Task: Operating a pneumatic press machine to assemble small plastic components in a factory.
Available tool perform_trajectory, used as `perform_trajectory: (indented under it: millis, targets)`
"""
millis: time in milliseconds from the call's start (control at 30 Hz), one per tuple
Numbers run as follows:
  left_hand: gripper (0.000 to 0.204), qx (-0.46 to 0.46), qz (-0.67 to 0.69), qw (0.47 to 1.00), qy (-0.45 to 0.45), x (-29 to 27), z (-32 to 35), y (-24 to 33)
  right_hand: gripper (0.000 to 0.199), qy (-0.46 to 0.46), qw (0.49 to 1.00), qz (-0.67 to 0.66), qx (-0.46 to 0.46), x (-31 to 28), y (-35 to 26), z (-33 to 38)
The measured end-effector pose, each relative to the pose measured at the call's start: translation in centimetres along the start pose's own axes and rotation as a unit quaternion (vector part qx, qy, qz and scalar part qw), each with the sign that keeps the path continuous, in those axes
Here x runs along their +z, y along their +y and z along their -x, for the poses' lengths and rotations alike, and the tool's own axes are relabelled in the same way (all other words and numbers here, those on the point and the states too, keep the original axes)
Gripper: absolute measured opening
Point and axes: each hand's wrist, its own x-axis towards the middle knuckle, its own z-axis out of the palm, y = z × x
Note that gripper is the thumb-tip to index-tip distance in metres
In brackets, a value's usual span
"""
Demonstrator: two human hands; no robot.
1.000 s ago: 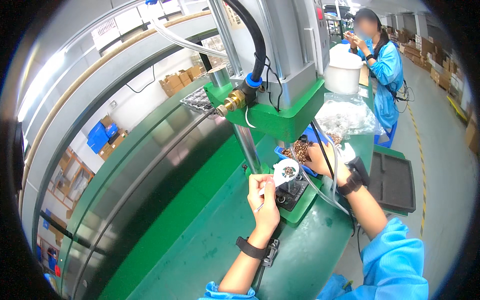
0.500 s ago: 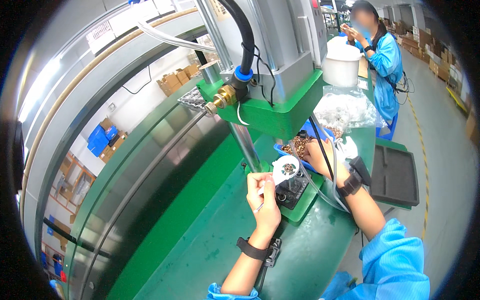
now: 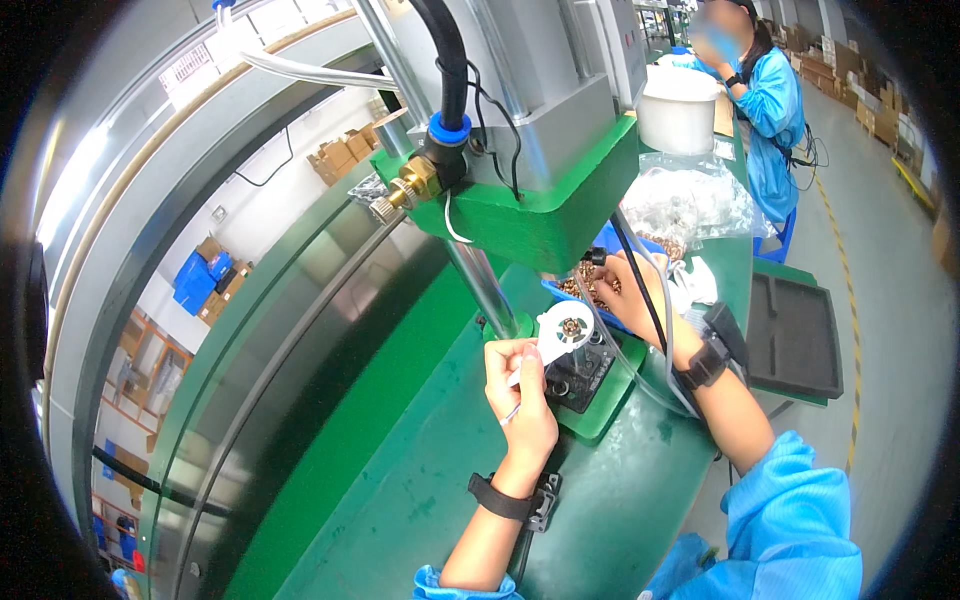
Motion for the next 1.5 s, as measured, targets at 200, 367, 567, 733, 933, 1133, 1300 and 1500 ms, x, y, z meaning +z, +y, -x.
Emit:
perform_trajectory:
  millis: [200,367,567,733,933,1133,1300,1500]
  targets:
    - [0.009,-0.003,0.009,1.000,0.002,0.2,0.0,0.2,0.012,0.022,1.000,-0.014,0.013,-0.1,0.1,0.3]
    - [0.010,0.001,0.015,1.000,0.007,0.3,0.0,0.1,0.010,0.028,0.999,-0.014,0.021,-0.1,-0.3,0.3]
    - [0.010,-0.024,0.033,0.999,0.009,0.1,0.1,0.1,0.011,0.024,0.997,-0.049,0.047,-0.1,-0.5,0.2]
    - [0.010,-0.022,0.018,1.000,0.008,-0.1,0.0,0.1,0.010,0.041,0.995,-0.075,0.054,-0.5,-0.9,0.3]
    - [0.010,-0.022,0.020,0.999,0.013,0.1,0.0,0.1,0.009,0.022,0.994,-0.081,0.067,-0.8,-1.1,0.2]
    - [0.010,-0.027,0.032,0.999,0.013,0.1,0.0,0.1,0.009,0.027,0.992,-0.103,0.072,-0.8,-1.0,0.2]
    - [0.012,0.001,0.023,1.000,-0.002,-0.1,-0.1,-0.6,0.010,0.034,0.984,-0.146,0.092,-0.4,-0.9,0.2]
    - [0.012,0.003,0.021,1.000,-0.006,0.0,-0.1,-0.6,0.012,0.068,0.987,-0.126,0.073,-0.3,-0.8,0.3]
